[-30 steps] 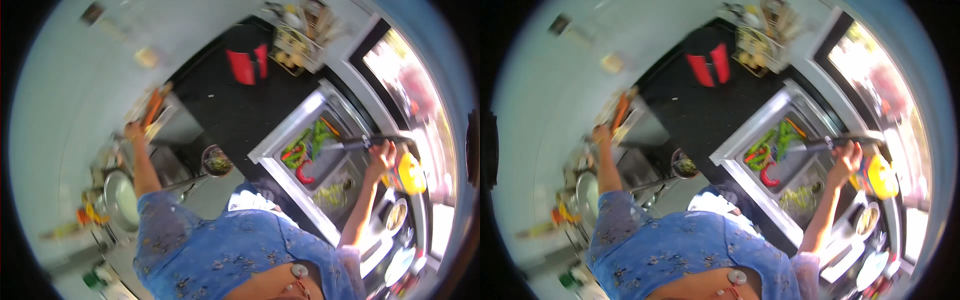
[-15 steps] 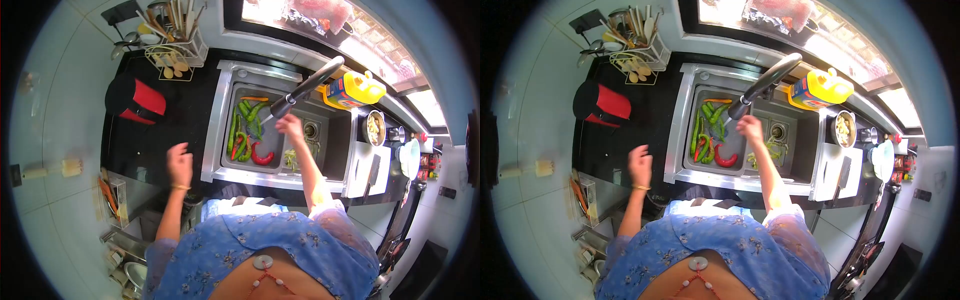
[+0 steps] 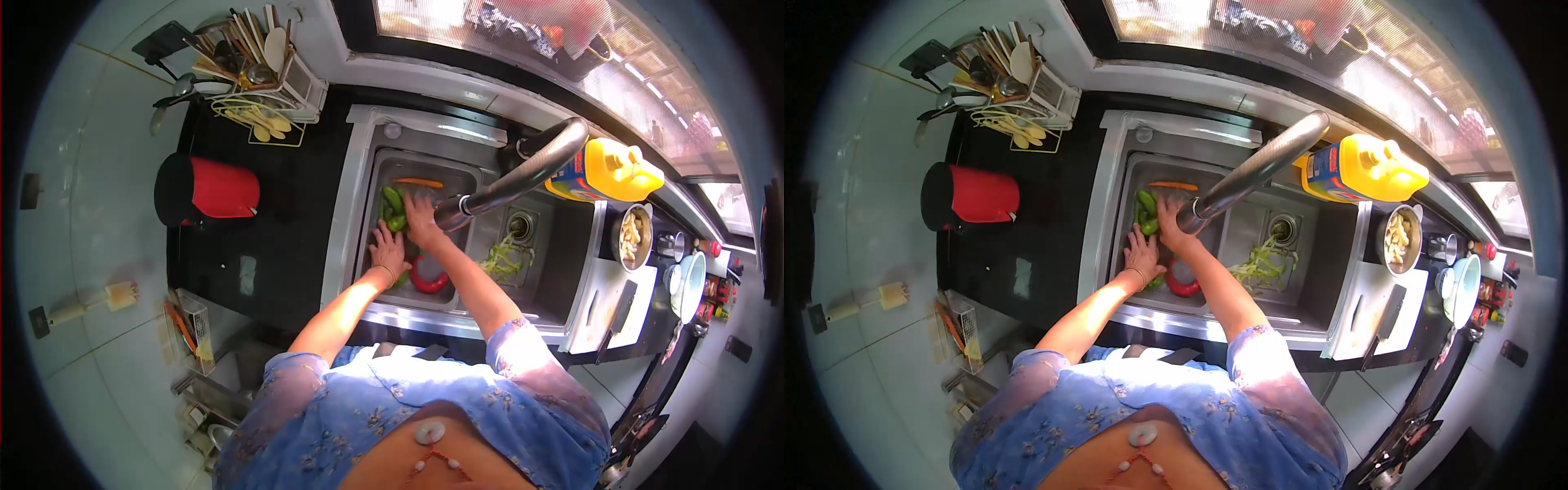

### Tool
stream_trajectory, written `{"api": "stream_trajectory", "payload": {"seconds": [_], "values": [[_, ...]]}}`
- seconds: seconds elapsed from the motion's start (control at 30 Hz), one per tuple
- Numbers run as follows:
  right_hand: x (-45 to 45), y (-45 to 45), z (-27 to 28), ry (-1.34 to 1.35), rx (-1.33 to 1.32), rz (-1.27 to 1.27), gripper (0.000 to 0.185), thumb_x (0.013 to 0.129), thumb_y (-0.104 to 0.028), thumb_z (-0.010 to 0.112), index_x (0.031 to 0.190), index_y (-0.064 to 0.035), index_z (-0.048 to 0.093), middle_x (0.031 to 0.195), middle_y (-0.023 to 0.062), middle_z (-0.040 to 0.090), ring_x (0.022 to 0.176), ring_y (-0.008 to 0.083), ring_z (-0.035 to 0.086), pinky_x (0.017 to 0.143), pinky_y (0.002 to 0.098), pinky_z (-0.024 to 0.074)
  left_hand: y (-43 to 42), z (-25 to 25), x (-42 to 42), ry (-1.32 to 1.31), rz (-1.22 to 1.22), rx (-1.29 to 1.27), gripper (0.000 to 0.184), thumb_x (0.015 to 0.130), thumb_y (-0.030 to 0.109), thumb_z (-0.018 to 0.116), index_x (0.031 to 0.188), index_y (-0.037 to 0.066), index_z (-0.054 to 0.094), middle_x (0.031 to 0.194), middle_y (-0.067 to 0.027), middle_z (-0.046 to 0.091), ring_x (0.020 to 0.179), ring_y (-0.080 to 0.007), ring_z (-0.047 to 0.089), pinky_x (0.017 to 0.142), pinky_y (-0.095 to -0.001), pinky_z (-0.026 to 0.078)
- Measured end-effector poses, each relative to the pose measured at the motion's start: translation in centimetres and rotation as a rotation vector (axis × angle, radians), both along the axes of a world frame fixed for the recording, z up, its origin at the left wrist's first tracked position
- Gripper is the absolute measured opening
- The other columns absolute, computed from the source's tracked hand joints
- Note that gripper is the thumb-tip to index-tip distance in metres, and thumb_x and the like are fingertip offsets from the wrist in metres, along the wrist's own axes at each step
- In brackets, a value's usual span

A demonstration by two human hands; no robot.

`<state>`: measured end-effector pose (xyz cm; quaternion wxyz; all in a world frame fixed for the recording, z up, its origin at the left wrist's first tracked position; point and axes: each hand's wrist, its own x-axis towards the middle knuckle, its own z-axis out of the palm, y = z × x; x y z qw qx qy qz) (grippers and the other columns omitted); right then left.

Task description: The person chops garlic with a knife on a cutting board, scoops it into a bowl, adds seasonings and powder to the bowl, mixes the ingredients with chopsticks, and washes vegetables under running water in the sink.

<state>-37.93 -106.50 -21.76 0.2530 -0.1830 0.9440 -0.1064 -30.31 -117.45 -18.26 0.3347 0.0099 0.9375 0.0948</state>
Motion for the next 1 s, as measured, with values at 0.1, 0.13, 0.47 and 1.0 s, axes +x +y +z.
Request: {"api": "stream_trajectory", "payload": {"seconds": [0.1,0.13,0.47,1.0], "values": [[2.8,4.0,-7.2,0.141,-0.228,-0.128,0.079,0.069,-0.032,0.07,0.134,-0.0051,0.034,0.119,0.0201,0.05,0.111,0.0387,0.047,0.095,0.0539,0.0354,-1.1,-0.7,-1.1,0.052,0.138,0.159,0.094,0.063,0.021,0.08,0.138,0.009,0.024,0.135,-0.0278,0.022,0.12,-0.0465,0.033,0.091,-0.0518,0.04],[2.9,4.6,-7.3,0.032,-0.299,-0.256,0.069,0.072,-0.032,0.068,0.128,-0.0058,0.038,0.116,0.019,0.051,0.109,0.0375,0.049,0.093,0.0527,0.0368,-1.6,-1.2,-1.4,0.112,0.226,0.291,0.093,0.063,0.018,0.079,0.138,0.009,0.024,0.131,-0.0278,0.026,0.116,-0.0466,0.037,0.091,-0.049,0.041],[2.3,4.8,-0.5,-0.125,-0.773,-0.861,0.038,0.08,-0.036,0.063,0.102,-0.0055,0.058,0.107,0.0203,0.06,0.096,0.0361,0.059,0.079,0.0456,0.0473,-1.7,-4.3,-3.1,0.217,0.741,0.732,0.077,0.076,0.021,0.07,0.136,0.002,0.024,0.111,-0.0308,0.053,0.101,-0.0436,0.054,0.083,-0.0445,0.046],[5.2,1.2,0.4,0.032,-0.619,-0.719,0.034,0.075,-0.017,0.067,0.104,0.0003,0.059,0.092,0.015,0.064,0.088,0.027,0.062,0.077,0.0372,0.0463,1.9,-2.7,-3.5,0.081,1.381,1.01,0.035,0.083,0.027,0.064,0.105,0.001,0.055,0.09,-0.0073,0.062,0.08,-0.0192,0.06,0.071,-0.0311,0.048]]}}
